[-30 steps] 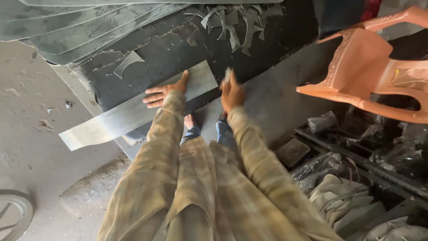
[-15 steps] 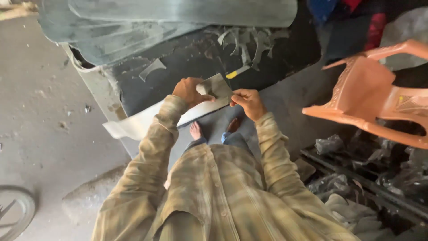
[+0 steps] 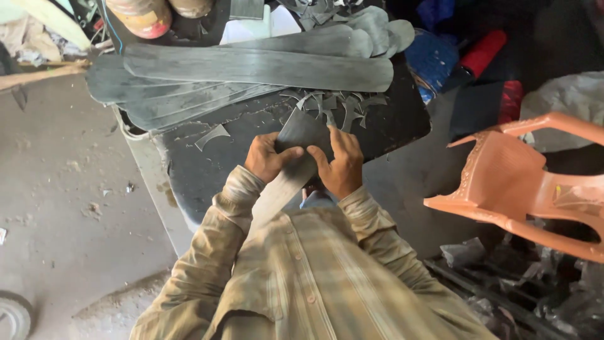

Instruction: Stripping outer insulation layer from flat metallic-looking components using a small utility blade.

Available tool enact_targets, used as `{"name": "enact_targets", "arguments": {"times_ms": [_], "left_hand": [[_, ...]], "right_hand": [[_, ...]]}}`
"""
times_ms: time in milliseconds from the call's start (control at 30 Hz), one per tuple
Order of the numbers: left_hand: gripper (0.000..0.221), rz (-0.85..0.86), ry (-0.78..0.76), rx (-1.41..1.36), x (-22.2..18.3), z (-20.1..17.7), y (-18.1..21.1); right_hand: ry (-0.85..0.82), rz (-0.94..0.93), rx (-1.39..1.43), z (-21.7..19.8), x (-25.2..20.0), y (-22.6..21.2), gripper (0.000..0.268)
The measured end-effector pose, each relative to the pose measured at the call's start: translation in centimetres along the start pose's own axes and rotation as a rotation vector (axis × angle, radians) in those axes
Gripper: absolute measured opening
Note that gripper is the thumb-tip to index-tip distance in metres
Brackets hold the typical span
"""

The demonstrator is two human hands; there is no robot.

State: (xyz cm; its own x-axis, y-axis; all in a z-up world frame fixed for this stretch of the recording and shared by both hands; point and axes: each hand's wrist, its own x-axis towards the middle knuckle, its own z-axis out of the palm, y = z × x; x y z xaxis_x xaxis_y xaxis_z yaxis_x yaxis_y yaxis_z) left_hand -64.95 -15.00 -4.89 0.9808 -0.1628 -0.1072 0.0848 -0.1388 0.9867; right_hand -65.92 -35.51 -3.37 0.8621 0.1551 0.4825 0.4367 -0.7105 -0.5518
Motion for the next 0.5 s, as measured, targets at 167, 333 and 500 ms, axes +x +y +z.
{"name": "enact_targets", "arguments": {"times_ms": [167,333,500], "left_hand": [[0.029,0.04,0.066,0.153,1.7,1.2,0.6],[0.029,0.021,0.108,0.09,2.9,2.7,1.6],[0.035,0.064,0.184,0.194,3.0,4.2,2.7]], "right_hand": [[-0.102,-0.058,0.118,0.2,1.7,3.7,0.048],[-0.224,0.082,0.191,0.8,1.7,7.0,0.038],[-0.257,-0.016,0.137,-2.7,4.9,6.5,0.04]]}}
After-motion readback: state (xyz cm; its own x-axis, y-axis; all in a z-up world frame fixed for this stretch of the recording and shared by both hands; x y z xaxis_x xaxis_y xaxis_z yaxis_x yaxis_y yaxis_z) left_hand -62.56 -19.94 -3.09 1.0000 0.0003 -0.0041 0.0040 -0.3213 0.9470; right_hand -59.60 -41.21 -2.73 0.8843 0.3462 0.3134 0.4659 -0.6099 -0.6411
